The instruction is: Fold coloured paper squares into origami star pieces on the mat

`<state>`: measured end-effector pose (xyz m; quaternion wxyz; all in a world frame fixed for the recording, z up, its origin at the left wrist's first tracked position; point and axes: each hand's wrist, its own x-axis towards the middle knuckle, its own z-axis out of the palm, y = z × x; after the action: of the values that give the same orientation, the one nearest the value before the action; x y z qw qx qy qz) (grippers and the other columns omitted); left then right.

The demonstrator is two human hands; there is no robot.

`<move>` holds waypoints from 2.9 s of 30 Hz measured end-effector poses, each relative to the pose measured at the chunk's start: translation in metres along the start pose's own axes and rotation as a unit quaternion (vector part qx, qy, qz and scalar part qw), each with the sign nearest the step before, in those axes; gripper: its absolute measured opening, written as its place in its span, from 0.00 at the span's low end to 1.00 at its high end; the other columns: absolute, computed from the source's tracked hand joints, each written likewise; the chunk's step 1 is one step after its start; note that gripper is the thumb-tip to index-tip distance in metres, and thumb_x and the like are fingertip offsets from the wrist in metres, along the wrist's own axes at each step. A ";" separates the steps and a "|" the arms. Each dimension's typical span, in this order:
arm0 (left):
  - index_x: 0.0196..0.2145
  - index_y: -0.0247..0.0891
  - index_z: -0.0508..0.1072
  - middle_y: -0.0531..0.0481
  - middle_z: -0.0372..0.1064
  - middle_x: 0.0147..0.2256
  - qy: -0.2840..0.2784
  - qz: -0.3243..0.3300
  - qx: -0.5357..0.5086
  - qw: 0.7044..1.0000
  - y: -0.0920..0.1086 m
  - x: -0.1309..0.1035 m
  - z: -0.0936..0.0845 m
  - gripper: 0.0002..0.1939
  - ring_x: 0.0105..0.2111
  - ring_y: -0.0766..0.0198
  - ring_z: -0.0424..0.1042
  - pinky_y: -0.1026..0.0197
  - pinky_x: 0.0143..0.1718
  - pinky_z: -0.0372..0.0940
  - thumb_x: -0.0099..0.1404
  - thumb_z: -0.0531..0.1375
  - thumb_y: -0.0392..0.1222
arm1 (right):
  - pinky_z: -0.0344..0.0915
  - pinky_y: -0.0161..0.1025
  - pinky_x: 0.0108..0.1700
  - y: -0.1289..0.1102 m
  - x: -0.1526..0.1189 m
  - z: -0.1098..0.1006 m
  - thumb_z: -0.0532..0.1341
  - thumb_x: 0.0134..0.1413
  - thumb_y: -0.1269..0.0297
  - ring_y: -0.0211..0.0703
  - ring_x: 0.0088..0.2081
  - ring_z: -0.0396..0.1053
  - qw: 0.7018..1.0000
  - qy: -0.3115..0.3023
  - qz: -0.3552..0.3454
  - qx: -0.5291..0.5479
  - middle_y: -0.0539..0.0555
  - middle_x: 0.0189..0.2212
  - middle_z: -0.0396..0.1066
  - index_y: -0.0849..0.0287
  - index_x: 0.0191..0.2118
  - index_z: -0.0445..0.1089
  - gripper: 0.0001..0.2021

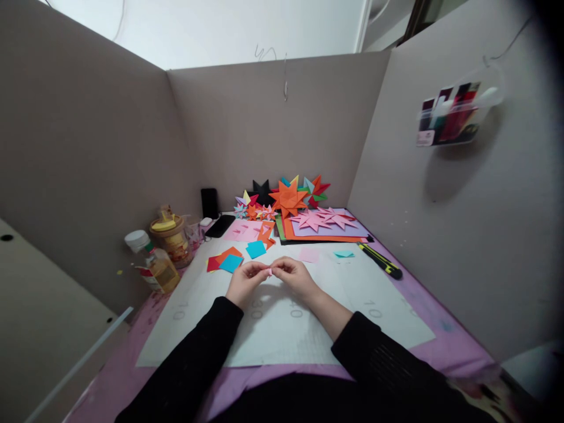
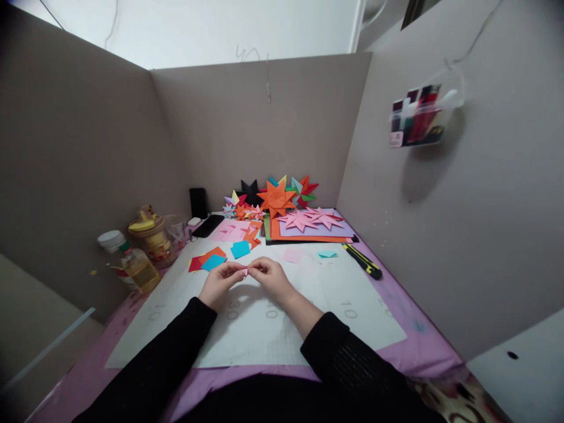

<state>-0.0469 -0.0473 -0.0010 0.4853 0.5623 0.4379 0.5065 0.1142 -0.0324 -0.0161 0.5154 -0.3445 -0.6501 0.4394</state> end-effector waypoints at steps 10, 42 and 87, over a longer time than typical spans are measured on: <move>0.31 0.33 0.71 0.49 0.71 0.30 0.005 -0.050 -0.110 0.993 -0.004 -0.001 0.001 0.16 0.28 0.66 0.70 0.63 0.33 0.64 0.44 0.68 0.40 | 0.62 0.39 0.40 -0.001 0.000 0.000 0.62 0.47 0.63 0.42 0.35 0.67 0.998 0.012 -0.052 -0.023 0.53 0.30 0.70 0.56 0.27 0.74 0.04; 0.31 0.34 0.73 0.47 0.72 0.28 -0.022 -0.020 0.011 1.000 -0.005 0.001 0.001 0.14 0.28 0.64 0.70 0.63 0.31 0.63 0.48 0.65 0.45 | 0.62 0.37 0.37 0.001 0.000 0.000 0.59 0.49 0.66 0.41 0.35 0.66 0.996 0.011 -0.058 -0.061 0.53 0.32 0.69 0.57 0.27 0.71 0.04; 0.26 0.32 0.75 0.48 0.70 0.25 -0.026 0.008 0.098 0.995 -0.004 -0.001 -0.002 0.11 0.25 0.67 0.65 0.66 0.28 0.61 0.53 0.61 0.45 | 0.60 0.40 0.46 -0.005 0.000 -0.004 0.60 0.48 0.70 0.41 0.40 0.65 0.987 -0.023 -0.113 -0.113 0.53 0.34 0.67 0.58 0.27 0.69 0.03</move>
<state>-0.0485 -0.0472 -0.0052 0.4352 0.6234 0.4684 0.4502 0.1187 -0.0338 -0.0108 0.5046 -0.3146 -0.7418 0.3101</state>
